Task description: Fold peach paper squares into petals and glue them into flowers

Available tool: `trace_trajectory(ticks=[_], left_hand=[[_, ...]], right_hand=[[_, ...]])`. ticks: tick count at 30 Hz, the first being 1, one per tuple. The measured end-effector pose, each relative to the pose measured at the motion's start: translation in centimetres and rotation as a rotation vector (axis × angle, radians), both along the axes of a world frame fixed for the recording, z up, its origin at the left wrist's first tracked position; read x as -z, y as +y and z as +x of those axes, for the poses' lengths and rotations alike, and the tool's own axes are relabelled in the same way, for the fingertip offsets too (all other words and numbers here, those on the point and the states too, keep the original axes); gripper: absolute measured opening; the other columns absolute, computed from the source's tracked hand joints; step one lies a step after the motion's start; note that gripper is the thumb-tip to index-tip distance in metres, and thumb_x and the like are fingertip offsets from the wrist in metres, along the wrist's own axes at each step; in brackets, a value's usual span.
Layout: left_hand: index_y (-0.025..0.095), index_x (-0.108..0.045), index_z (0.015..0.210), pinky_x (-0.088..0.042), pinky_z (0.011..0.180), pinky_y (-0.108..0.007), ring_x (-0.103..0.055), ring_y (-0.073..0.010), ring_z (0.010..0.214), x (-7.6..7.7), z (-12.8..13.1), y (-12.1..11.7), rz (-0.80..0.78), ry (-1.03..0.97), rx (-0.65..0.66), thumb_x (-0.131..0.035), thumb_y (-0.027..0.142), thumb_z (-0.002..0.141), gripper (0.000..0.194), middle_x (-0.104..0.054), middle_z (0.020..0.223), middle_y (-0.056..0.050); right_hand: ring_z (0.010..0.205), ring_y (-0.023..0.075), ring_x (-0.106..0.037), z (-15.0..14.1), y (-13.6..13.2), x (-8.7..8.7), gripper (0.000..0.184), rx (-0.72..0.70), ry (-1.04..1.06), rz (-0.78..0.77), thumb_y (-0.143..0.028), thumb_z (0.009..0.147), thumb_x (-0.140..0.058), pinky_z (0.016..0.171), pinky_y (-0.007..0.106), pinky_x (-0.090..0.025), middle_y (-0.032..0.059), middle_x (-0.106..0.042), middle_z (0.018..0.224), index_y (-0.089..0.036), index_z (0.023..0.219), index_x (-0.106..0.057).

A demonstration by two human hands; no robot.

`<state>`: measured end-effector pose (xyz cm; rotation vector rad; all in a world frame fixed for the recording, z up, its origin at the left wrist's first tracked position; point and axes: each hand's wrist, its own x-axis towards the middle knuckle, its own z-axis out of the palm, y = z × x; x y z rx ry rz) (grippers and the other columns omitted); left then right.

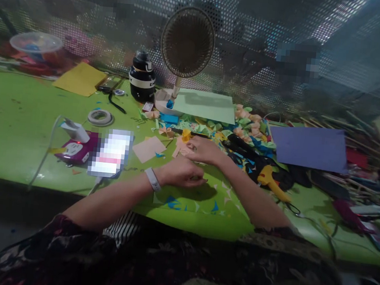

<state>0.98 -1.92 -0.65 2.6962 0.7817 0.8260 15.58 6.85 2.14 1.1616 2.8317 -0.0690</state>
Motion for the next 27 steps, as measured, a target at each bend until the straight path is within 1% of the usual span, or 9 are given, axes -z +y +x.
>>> trace_trajectory(ticks=[5, 9, 12, 14, 16, 18, 20, 23, 27], left_hand=[[0.018, -0.06, 0.062, -0.024, 0.051, -0.03, -0.04, -0.0108, 0.046, 0.2, 0.0, 0.2, -0.02, 0.021, -0.003, -0.049, 0.039, 0.095, 0.041, -0.055, 0.051, 0.0], [0.018, -0.059, 0.061, -0.025, 0.051, -0.029, -0.041, -0.0103, 0.046, 0.3, -0.1, 0.2, -0.037, 0.003, 0.005, -0.05, 0.038, 0.095, 0.04, -0.054, 0.051, 0.0], [0.017, -0.06, 0.061, -0.027, 0.051, -0.028, -0.042, -0.0097, 0.046, 0.4, 0.0, 0.3, -0.121, -0.072, -0.025, -0.054, 0.037, 0.093, 0.038, -0.054, 0.05, 0.0], [0.016, -0.061, 0.063, -0.033, 0.053, -0.026, -0.047, -0.0098, 0.047, 0.5, 0.1, 0.4, -0.309, -0.206, -0.09, -0.057, 0.039, 0.091, 0.036, -0.058, 0.053, -0.001], [0.015, -0.066, 0.074, -0.042, 0.056, -0.026, -0.058, -0.0124, 0.054, 0.6, 0.3, 0.8, -0.657, -0.422, -0.153, -0.063, 0.043, 0.088, 0.032, -0.066, 0.063, -0.004], [0.014, -0.067, 0.093, -0.051, 0.065, -0.029, -0.068, -0.0171, 0.071, 0.6, 0.4, 1.2, -1.031, -0.682, -0.191, -0.07, 0.045, 0.083, 0.032, -0.073, 0.083, -0.01], [0.015, -0.066, 0.104, -0.056, 0.078, -0.033, -0.071, -0.0195, 0.09, 0.6, 0.4, 1.6, -1.247, -0.918, -0.208, -0.08, 0.04, 0.076, 0.039, -0.073, 0.104, -0.013], [0.016, -0.068, 0.098, -0.054, 0.093, -0.035, -0.068, -0.0177, 0.102, 0.5, 0.5, 1.8, -1.309, -1.126, -0.144, -0.086, 0.029, 0.07, 0.035, -0.07, 0.115, -0.01], [0.018, -0.069, 0.098, -0.052, 0.098, -0.035, -0.068, -0.0133, 0.095, 0.5, 0.6, 1.7, -1.268, -1.217, -0.046, -0.087, 0.023, 0.067, 0.037, -0.072, 0.103, -0.003]], right_hand=[[0.096, 0.0235, -0.064, 0.0, 0.5, 0.4, 0.024, 0.06, 0.016, 0.008, -0.023, 0.085, -0.058, 0.075, 0.028, -0.041, 0.0123, -0.071, 0.108, -0.015, 0.103, -0.071], [0.095, 0.0225, -0.065, 0.2, 0.9, 0.9, 0.024, 0.088, 0.08, -0.008, -0.02, 0.085, -0.055, 0.074, 0.027, -0.041, 0.0096, -0.074, 0.106, -0.017, 0.098, -0.075], [0.09, 0.0213, -0.066, 0.5, 0.9, 0.8, 0.022, 0.116, 0.163, -0.029, -0.021, 0.086, -0.054, 0.072, 0.027, -0.042, 0.0092, -0.075, 0.101, -0.017, 0.093, -0.075], [0.085, 0.0205, -0.067, 1.1, 0.7, 0.3, 0.021, 0.136, 0.258, -0.05, -0.023, 0.086, -0.055, 0.072, 0.027, -0.044, 0.0085, -0.075, 0.096, -0.017, 0.091, -0.075], [0.084, 0.0207, -0.067, 2.0, 0.3, -0.4, 0.02, 0.13, 0.365, -0.021, -0.025, 0.087, -0.056, 0.074, 0.029, -0.046, 0.0084, -0.075, 0.093, -0.017, 0.09, -0.074], [0.086, 0.0216, -0.067, 3.2, -0.5, -1.0, 0.02, 0.083, 0.466, 0.056, -0.026, 0.088, -0.055, 0.078, 0.032, -0.048, 0.0086, -0.075, 0.093, -0.018, 0.09, -0.074], [0.092, 0.0228, -0.067, 4.2, -1.7, -1.2, 0.022, 0.012, 0.539, 0.134, -0.028, 0.091, -0.054, 0.083, 0.035, -0.05, 0.0087, -0.074, 0.097, -0.02, 0.093, -0.074], [0.103, 0.0239, -0.066, 5.3, -3.6, -0.9, 0.022, -0.072, 0.586, 0.216, -0.027, 0.093, -0.053, 0.091, 0.04, -0.051, 0.0086, -0.073, 0.107, -0.023, 0.099, -0.074], [0.109, 0.0237, -0.064, 5.8, -5.0, 0.1, 0.021, -0.097, 0.657, 0.238, -0.027, 0.093, -0.054, 0.094, 0.042, -0.052, 0.008, -0.07, 0.116, -0.026, 0.102, -0.073]])
